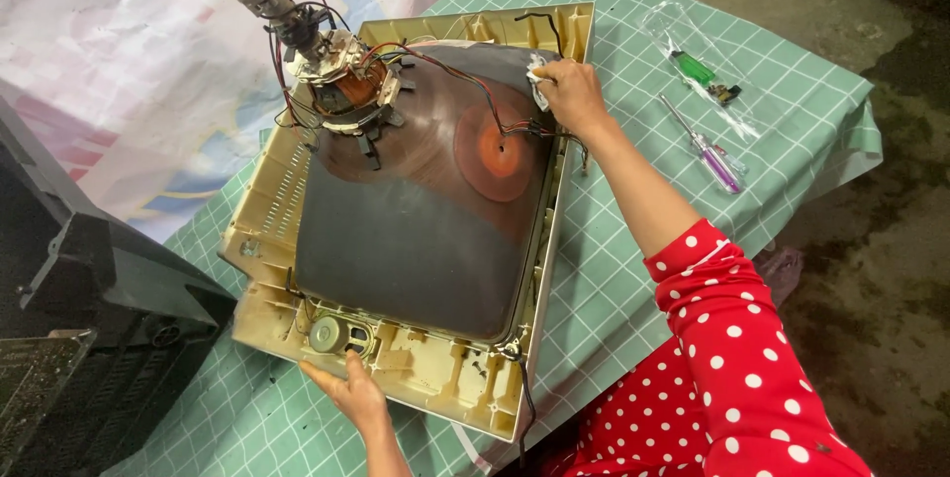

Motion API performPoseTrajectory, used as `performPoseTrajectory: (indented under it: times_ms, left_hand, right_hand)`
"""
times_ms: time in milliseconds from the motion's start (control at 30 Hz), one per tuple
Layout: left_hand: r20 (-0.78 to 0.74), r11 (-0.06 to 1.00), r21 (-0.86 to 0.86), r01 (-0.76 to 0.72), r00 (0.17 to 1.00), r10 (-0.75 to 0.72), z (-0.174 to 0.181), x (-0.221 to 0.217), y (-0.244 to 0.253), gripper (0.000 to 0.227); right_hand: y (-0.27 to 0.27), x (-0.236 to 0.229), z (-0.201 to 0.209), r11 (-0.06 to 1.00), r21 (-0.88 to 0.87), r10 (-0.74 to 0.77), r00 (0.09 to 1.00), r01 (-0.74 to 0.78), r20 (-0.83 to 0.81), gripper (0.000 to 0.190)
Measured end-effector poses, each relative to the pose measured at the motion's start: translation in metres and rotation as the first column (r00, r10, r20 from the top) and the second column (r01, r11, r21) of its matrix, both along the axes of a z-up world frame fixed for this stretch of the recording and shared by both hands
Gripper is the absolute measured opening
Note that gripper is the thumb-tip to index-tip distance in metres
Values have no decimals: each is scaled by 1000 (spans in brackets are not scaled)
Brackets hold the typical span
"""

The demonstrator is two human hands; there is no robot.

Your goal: The person is meticulously cleaning the interior of a disassembled CRT television using a white cloth, wiping the tube and the plastic housing.

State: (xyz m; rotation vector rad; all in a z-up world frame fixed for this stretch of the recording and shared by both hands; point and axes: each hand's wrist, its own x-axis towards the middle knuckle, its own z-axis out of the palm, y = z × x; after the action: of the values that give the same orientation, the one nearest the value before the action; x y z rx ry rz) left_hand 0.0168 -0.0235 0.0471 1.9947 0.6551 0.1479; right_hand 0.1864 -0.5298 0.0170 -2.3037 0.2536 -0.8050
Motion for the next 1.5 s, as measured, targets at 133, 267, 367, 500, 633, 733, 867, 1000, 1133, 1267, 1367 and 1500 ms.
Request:
performPoseTrajectory:
  times_ms: [133, 267, 367, 500, 633, 733, 867, 1000, 1133, 1267, 1367, 1500]
  left_hand:
    - [55, 1000, -2, 3, 998, -3, -15, 1, 8, 83]
    - [45, 1000, -17, 0, 999, 0, -5, -1, 4, 82]
    - [28, 1000, -16, 1, 1000, -1, -1, -2, 2, 82]
    - [13, 1000, -19, -6, 1000, 6, 3, -2, -2, 82]
    - [36, 1000, 15, -11, 999, 11, -12, 3, 5, 82]
    - [37, 999, 45, -16, 999, 14, -16, 7, 7, 83]
    - [31, 999, 26, -21, 999, 21, -16, 5, 6, 83]
    - [106, 1000, 16, -11, 994, 9, -36, 9, 18, 85]
    - [73, 999, -41, -27, 997, 30, -21, 5, 9, 86]
    - [75, 998, -47, -29, 997, 33, -17, 3, 6, 87]
    - [54, 999, -34, -35, 998, 36, -14, 3, 6, 87]
    - [42, 1000, -17, -27, 999, 27, -14, 5, 6, 88]
  right_hand:
    - [3, -22, -8, 996, -61, -70, 988, 62, -139, 22]
    - [7, -34, -14, 999, -49, -19, 959, 5, -284, 10]
    - [5, -31, -31, 999, -42, 13, 992, -18, -126, 16]
    - [8, -15, -12, 993, -105, 57, 992, -45, 113, 31]
    - [-12, 24, -17, 962, -271, 16, 984, 34, 180, 31]
    - [-23, 37, -15, 977, -199, -52, 992, 74, 113, 29]
    - [-32, 42, -22, 991, -40, -135, 981, 131, -142, 29]
    - [-41, 49, -32, 979, -59, -206, 937, 197, -282, 16]
    - [-21, 19, -9, 966, -48, -248, 852, 255, -462, 15]
    - [-12, 1, -3, 983, -53, -179, 833, 178, -524, 7]
    - [-9, -3, 1, 988, -53, -154, 854, 147, -497, 17]
    - [-12, 12, -1, 978, -16, -201, 918, 208, -341, 41]
